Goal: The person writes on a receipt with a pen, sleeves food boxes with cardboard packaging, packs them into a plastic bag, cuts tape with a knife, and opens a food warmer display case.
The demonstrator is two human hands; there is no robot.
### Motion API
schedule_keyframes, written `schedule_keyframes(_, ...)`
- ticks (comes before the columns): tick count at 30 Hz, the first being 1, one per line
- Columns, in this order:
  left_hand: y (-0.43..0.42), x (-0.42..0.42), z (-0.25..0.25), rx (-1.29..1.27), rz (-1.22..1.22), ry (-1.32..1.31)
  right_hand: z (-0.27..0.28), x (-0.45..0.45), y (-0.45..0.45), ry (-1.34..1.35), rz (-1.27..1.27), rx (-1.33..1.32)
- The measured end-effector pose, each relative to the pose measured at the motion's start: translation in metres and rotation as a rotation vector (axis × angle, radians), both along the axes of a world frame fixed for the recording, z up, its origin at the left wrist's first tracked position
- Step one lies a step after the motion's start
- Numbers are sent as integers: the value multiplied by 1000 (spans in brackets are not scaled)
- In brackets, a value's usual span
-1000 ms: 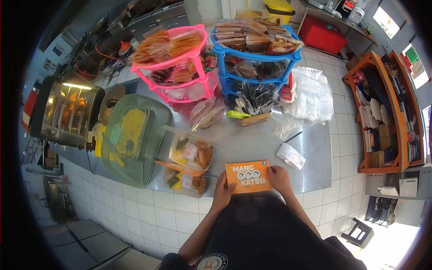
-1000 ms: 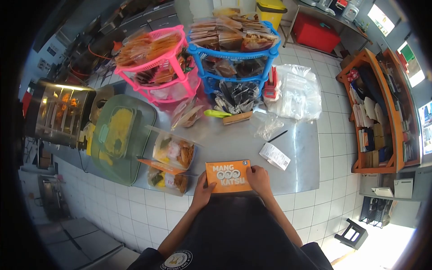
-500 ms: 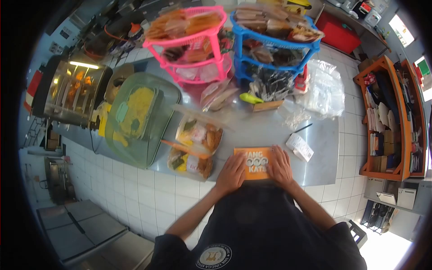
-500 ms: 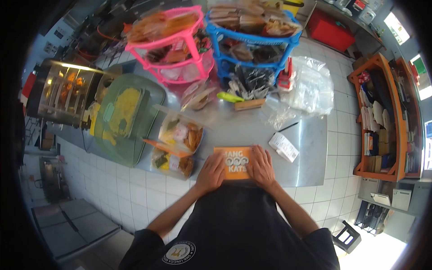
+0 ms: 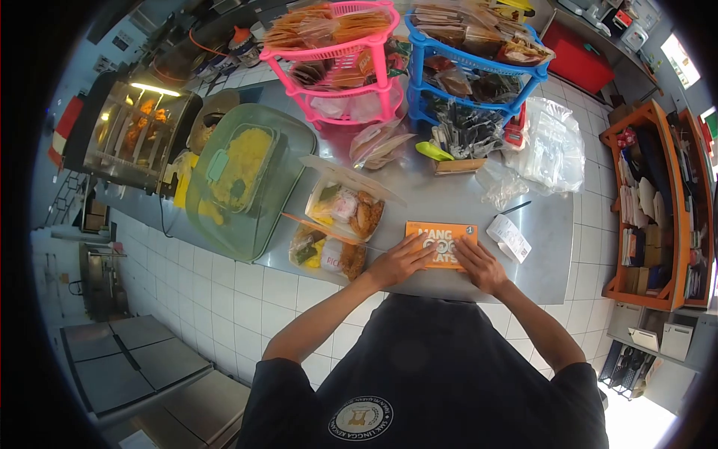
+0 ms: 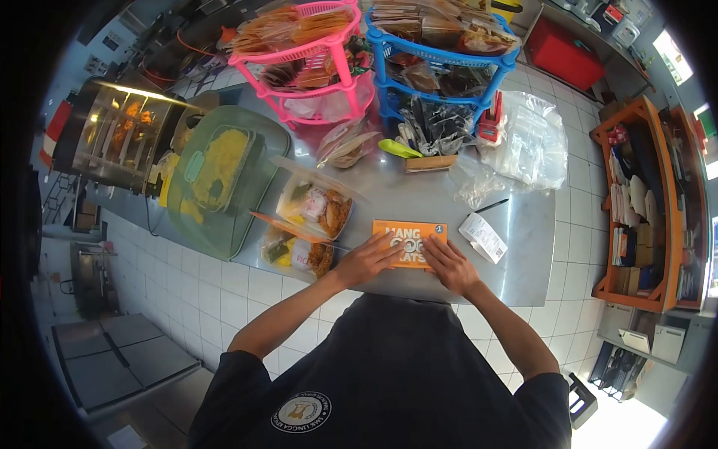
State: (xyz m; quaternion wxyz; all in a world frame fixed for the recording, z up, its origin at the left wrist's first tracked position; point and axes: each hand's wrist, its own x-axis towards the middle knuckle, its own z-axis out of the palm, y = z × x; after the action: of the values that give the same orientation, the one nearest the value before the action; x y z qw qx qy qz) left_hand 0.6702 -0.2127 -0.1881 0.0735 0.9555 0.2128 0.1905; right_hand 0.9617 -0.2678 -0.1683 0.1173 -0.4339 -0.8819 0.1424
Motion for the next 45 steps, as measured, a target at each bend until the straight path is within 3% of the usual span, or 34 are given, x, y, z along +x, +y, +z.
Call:
schedule_keyframes(9,-21,-1,34,-223,115,50,39,-19,-20,-132,-134,-4)
schedule_keyframes(12,-22,8,36,-193,158,61,35,-10,-3,230,-210,-148)
schedule_keyframes(18,-16,50,17,-233,6,-148,44,57,119,740,-933,-43)
schedule_keyframes(23,-21,69,17,-191,164,-255,10,126,207,971,-1196,-458)
schedule_keyframes(31,-20,72,22,-209,249,-254,-31,130,283,814,-1352,-293)
schedule_keyframes(33,-16,73,23,-210,250,-244,-39,128,295,667,-1384,-243)
schedule_keyframes(36,-16,72,24,-231,246,-246,-78,141,319,586,-1413,-116)
schedule_keyframes(38,-13,71,28,-264,238,-260,-72,127,311,699,-1484,-85)
schedule_keyframes(42,-10,73,30,-299,244,-259,-85,93,267,1093,-1347,222)
schedule_keyframes(45,-12,72,29,-316,249,-241,-69,68,243,978,-1338,262)
